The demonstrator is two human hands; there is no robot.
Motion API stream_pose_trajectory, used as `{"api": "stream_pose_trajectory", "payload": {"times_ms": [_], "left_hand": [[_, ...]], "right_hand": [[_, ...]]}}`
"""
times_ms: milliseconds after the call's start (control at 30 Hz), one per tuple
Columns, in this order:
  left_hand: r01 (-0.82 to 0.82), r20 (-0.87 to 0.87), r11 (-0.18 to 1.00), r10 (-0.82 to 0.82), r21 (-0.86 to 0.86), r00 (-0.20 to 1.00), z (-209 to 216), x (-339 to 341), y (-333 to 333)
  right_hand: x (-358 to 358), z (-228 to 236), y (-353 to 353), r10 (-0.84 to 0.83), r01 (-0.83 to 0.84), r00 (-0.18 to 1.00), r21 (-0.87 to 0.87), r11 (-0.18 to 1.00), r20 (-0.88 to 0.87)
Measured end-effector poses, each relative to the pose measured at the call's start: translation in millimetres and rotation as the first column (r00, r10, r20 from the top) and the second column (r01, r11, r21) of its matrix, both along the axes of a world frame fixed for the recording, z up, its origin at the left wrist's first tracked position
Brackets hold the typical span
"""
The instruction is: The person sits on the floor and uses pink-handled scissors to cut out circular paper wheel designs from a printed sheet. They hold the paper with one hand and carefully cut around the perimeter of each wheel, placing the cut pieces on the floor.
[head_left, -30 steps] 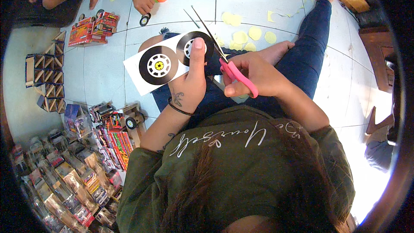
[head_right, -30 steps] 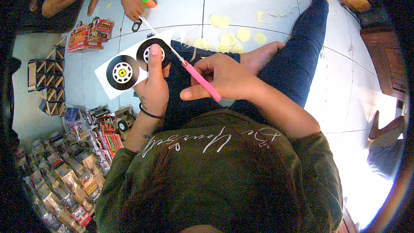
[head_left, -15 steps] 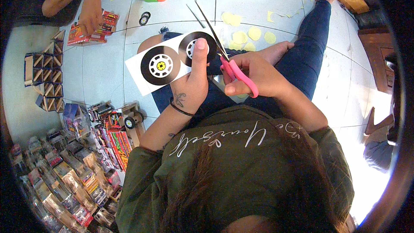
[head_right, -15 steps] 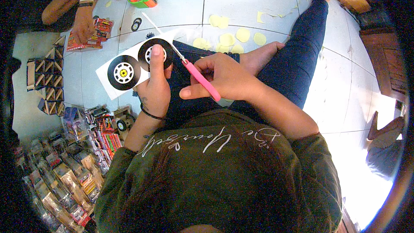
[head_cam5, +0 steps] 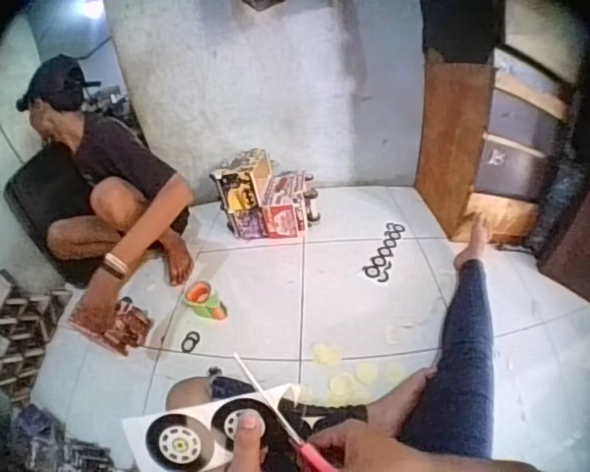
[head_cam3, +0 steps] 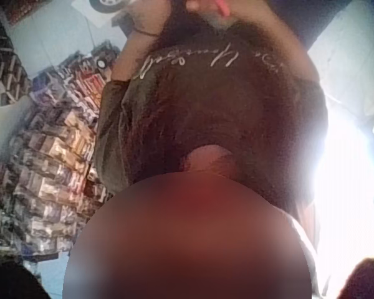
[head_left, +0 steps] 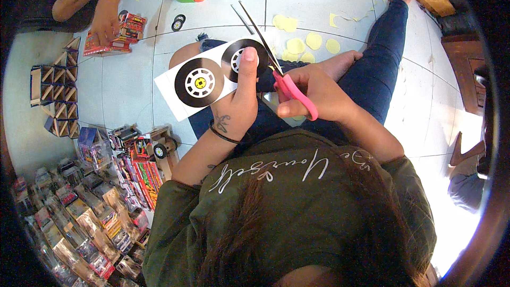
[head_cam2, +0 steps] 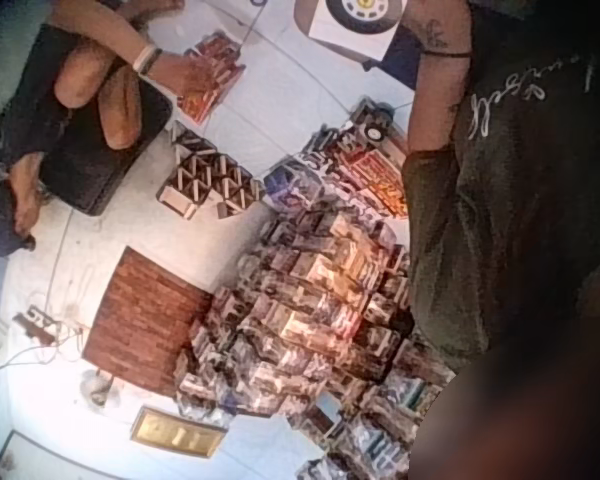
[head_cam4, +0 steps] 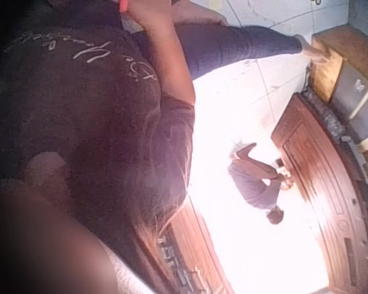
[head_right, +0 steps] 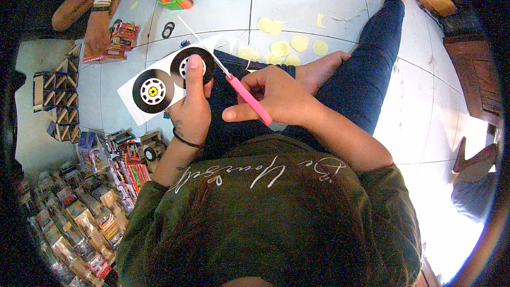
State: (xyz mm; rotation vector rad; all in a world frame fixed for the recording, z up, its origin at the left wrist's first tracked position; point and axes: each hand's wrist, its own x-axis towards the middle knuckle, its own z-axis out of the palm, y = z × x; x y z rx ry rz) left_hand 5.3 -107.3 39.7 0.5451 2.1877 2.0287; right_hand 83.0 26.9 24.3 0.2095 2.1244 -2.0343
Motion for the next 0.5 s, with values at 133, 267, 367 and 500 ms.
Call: {"api": "stream_pose_trajectory", "payload": {"times_ms": [133,267,367,500], "left_hand": [[-0.005,-0.023,0.999,0.005,0.041,1.0,0.1,1.2,1.2],[0.005,-0.069,0.999,-0.001,0.048,0.998,-0.7,-0.7,0.3],[0.025,-0.052,0.999,-0.023,0.037,0.998,-0.4,-0.8,-1.9],[0.048,-0.056,0.998,-0.045,0.042,0.997,0.7,0.0,-2.0]], "right_hand": [[0.3,1.6,0.4,-0.007,0.007,1.0,-0.021,1.0,-0.001],[0.4,3.6,4.5,0.012,-0.012,1.0,0.023,1.0,0.014],[0.5,4.3,6.3,0.035,-0.035,0.999,0.047,0.998,0.004],[-0.6,5.2,9.9,0.08,-0.081,0.992,0.01,0.997,0.099]]}}
